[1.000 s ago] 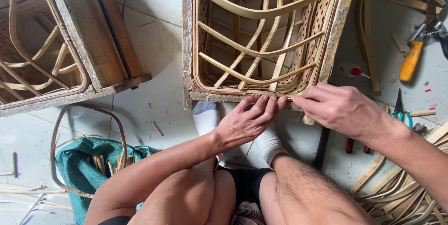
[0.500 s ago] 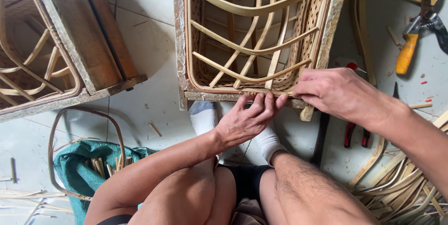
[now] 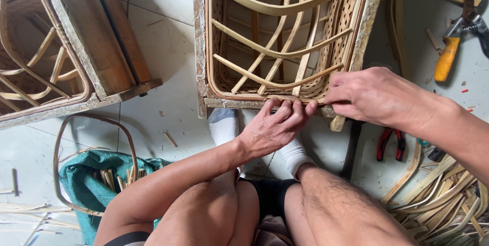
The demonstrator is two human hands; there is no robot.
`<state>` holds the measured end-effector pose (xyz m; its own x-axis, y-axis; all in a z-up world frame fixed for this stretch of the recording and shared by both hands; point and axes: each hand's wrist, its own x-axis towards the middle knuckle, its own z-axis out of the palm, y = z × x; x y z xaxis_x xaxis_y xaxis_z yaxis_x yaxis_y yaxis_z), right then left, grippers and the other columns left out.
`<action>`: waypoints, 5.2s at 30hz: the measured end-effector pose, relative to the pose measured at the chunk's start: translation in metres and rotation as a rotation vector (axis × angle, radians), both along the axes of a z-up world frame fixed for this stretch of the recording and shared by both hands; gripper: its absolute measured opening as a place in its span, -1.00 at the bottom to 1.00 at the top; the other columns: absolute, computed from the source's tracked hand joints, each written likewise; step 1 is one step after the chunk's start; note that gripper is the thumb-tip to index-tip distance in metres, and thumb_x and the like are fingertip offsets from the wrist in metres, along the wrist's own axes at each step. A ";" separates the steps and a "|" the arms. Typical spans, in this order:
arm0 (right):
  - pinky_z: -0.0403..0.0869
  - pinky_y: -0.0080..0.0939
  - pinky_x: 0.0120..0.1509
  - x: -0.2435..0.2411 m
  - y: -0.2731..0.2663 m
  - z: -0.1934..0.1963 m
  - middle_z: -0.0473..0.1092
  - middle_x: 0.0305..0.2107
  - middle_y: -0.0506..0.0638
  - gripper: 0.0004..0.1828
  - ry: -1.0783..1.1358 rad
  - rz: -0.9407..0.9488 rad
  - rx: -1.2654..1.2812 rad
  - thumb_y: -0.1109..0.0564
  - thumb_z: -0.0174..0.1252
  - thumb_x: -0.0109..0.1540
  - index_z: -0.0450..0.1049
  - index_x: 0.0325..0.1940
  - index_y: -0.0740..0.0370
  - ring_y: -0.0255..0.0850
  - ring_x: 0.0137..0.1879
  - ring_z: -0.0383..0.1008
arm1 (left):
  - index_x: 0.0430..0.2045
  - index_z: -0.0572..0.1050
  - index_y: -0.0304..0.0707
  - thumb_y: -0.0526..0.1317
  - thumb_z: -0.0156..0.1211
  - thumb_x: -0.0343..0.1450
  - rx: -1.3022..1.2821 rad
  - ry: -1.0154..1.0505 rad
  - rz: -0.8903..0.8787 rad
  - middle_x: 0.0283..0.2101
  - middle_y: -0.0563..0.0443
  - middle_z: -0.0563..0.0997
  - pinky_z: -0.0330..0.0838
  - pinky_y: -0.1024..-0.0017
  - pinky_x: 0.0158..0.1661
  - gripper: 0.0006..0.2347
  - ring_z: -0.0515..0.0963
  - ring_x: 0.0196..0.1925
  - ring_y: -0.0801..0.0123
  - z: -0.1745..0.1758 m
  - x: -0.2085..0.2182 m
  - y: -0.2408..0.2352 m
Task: The person assembles a rectangular basket by inserting thin wooden strips into a wooden mold. They apply glue to the joints, press the strips into place, and use a hammer and pliers to secure and trim the pieces.
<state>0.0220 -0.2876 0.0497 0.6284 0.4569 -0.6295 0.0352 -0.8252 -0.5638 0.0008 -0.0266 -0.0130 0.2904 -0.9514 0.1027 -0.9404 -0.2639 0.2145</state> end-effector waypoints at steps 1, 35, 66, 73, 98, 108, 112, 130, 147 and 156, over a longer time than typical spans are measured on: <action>0.60 -0.14 -0.09 -0.001 0.000 -0.001 0.53 -0.22 -0.08 -0.71 0.004 0.029 -0.035 0.02 0.32 0.14 0.65 -0.05 -0.04 -0.13 -0.22 0.61 | 0.40 0.24 -0.38 -0.19 0.04 0.45 0.006 0.009 -0.001 0.14 -0.12 0.35 0.40 0.18 0.11 -0.45 0.39 0.14 0.19 0.004 0.002 -0.001; 0.51 -0.17 -0.06 -0.046 -0.019 -0.020 0.47 -0.24 0.08 -0.55 -0.552 0.056 0.356 0.26 0.26 0.04 0.51 0.03 0.32 -0.06 -0.15 0.52 | 0.44 0.26 0.03 -0.13 0.32 0.51 -0.127 0.264 0.734 0.51 -0.12 0.12 0.00 -0.07 0.51 -0.44 0.05 0.60 -0.10 -0.009 -0.099 -0.042; 0.58 -0.32 0.05 -0.166 -0.016 -0.032 0.49 -0.03 0.13 -0.81 -0.709 -1.103 0.148 0.31 0.28 0.41 0.57 0.11 0.36 -0.23 -0.02 0.58 | 0.42 0.29 0.19 -0.24 0.23 0.51 -0.166 0.214 0.758 0.51 -0.12 0.19 -0.06 -0.04 0.51 -0.48 0.09 0.58 -0.07 -0.016 -0.090 -0.032; 0.55 -0.26 0.05 -0.188 -0.060 -0.150 0.39 0.08 0.19 -0.35 -0.566 -1.278 0.146 0.31 0.37 0.25 0.29 0.37 0.47 -0.17 0.03 0.53 | 0.44 0.23 0.12 -0.16 0.26 0.50 -0.192 0.251 0.729 0.50 -0.24 0.11 -0.12 -0.12 0.47 -0.45 0.02 0.55 -0.23 -0.025 -0.095 -0.034; 0.50 -0.06 0.07 -0.120 -0.002 0.025 0.51 -0.16 0.00 -0.49 -0.648 -0.427 -0.195 0.16 0.50 0.07 0.60 0.10 0.21 -0.05 -0.04 0.48 | 0.40 0.31 -0.09 -0.16 0.32 0.50 -0.167 0.301 0.790 0.48 0.07 0.30 -0.17 -0.01 0.50 -0.48 0.15 0.57 0.16 -0.014 -0.088 -0.022; 0.48 -0.05 0.06 -0.119 0.001 0.024 0.49 -0.17 -0.06 -0.51 -0.707 -0.309 -0.250 0.15 0.49 0.08 0.61 0.10 0.19 -0.10 -0.06 0.47 | 0.36 0.36 -0.12 -0.17 0.33 0.50 -0.201 0.322 0.786 0.45 0.07 0.34 -0.12 0.03 0.51 -0.51 0.18 0.55 0.14 -0.018 -0.088 -0.021; 0.45 -0.05 0.03 -0.117 0.000 0.023 0.49 -0.19 -0.05 -0.47 -0.705 -0.264 -0.264 0.14 0.49 0.05 0.61 0.10 0.21 -0.10 -0.08 0.47 | 0.33 0.39 -0.12 -0.19 0.36 0.49 -0.225 0.316 0.795 0.42 0.06 0.38 -0.05 0.07 0.50 -0.53 0.24 0.53 0.14 -0.017 -0.085 -0.022; 0.40 -0.06 -0.08 -0.102 0.011 0.027 0.50 -0.26 -0.08 -0.51 -0.735 -0.216 -0.246 0.12 0.52 0.04 0.63 0.04 0.22 -0.11 -0.15 0.46 | -0.08 0.62 -0.19 -0.37 0.42 0.38 -0.503 0.444 0.770 0.14 0.13 0.64 0.29 0.25 0.23 -0.76 0.54 0.20 0.23 0.000 -0.043 -0.006; 0.39 -0.06 -0.07 -0.082 0.030 0.022 0.48 -0.29 -0.05 -0.53 -0.728 -0.211 -0.150 0.13 0.48 0.06 0.60 0.03 0.25 -0.11 -0.16 0.43 | -0.36 0.45 -0.36 -0.29 0.37 0.42 -1.139 1.624 1.573 -0.40 -0.02 0.64 0.50 0.59 -0.30 -0.83 0.59 -0.39 0.53 -0.020 -0.069 -0.024; 0.41 -0.10 -0.05 -0.079 0.034 0.029 0.47 -0.25 -0.04 -0.54 -0.724 -0.245 -0.134 0.14 0.45 0.10 0.58 0.06 0.23 -0.12 -0.14 0.43 | -0.46 0.36 -0.31 -0.26 0.43 0.37 -1.150 1.541 1.642 -0.43 -0.04 0.64 0.48 0.61 -0.31 -0.74 0.61 -0.40 0.53 -0.021 -0.064 -0.034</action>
